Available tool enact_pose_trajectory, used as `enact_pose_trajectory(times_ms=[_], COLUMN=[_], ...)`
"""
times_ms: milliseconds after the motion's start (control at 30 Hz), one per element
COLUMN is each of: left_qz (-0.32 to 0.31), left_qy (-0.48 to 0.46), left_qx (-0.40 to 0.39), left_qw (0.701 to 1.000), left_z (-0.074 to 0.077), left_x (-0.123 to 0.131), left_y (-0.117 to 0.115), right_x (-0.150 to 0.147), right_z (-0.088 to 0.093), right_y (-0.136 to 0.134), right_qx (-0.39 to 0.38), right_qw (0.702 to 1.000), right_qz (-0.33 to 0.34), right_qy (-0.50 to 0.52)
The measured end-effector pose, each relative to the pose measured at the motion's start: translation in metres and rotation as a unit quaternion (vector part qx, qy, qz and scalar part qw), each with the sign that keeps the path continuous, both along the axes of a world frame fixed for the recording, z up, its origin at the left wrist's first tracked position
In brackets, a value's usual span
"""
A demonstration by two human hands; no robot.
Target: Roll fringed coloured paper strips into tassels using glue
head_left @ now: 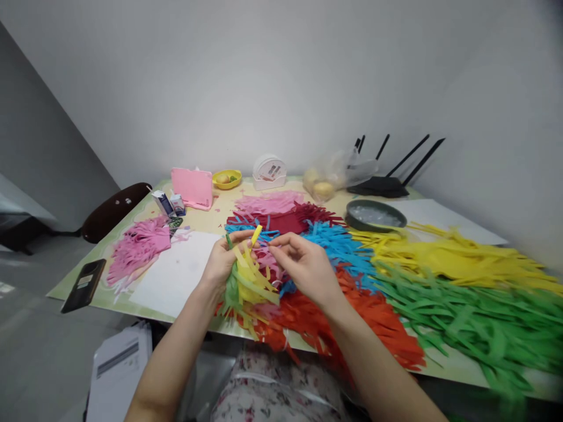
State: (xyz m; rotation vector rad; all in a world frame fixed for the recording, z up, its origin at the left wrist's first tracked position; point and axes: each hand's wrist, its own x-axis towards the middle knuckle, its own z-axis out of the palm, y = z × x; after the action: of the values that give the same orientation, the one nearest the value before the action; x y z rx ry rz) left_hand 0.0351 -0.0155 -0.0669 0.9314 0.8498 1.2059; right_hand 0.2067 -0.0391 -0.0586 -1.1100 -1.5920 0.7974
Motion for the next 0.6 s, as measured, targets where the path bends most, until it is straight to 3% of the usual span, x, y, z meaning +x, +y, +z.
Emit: enact_pose_trajectory(times_ms=[167,267,433,600], left_qz=[-0.004,-0.005,-0.023,-0.050], left_qy=[0.022,0.072,0.151,0.239], left_qx=[0.009,0.046,0.106,0.145], left_qw=[1.000,0.996,0.983,0.959], left_z=[0.001,0.003,0.007,0.005], left_x=[0.002,0.004,0.005,0.002], left_y=[-0.002,-0.005,-0.005,0.000], right_x=[0.001,0.001,0.002,0.011], right_z=[-0.001,-0.005,-0.014,-0.019], right_y=[0.001,0.004,0.012,0.017], right_qx=[-0.015,-0.059,-0.164,-0.205], right_qw=[1.000,0.995,0.956,0.938], right_qz=[0.006,0.048,0.147,0.188], right_qy=[0.010,0.067,0.191,0.207])
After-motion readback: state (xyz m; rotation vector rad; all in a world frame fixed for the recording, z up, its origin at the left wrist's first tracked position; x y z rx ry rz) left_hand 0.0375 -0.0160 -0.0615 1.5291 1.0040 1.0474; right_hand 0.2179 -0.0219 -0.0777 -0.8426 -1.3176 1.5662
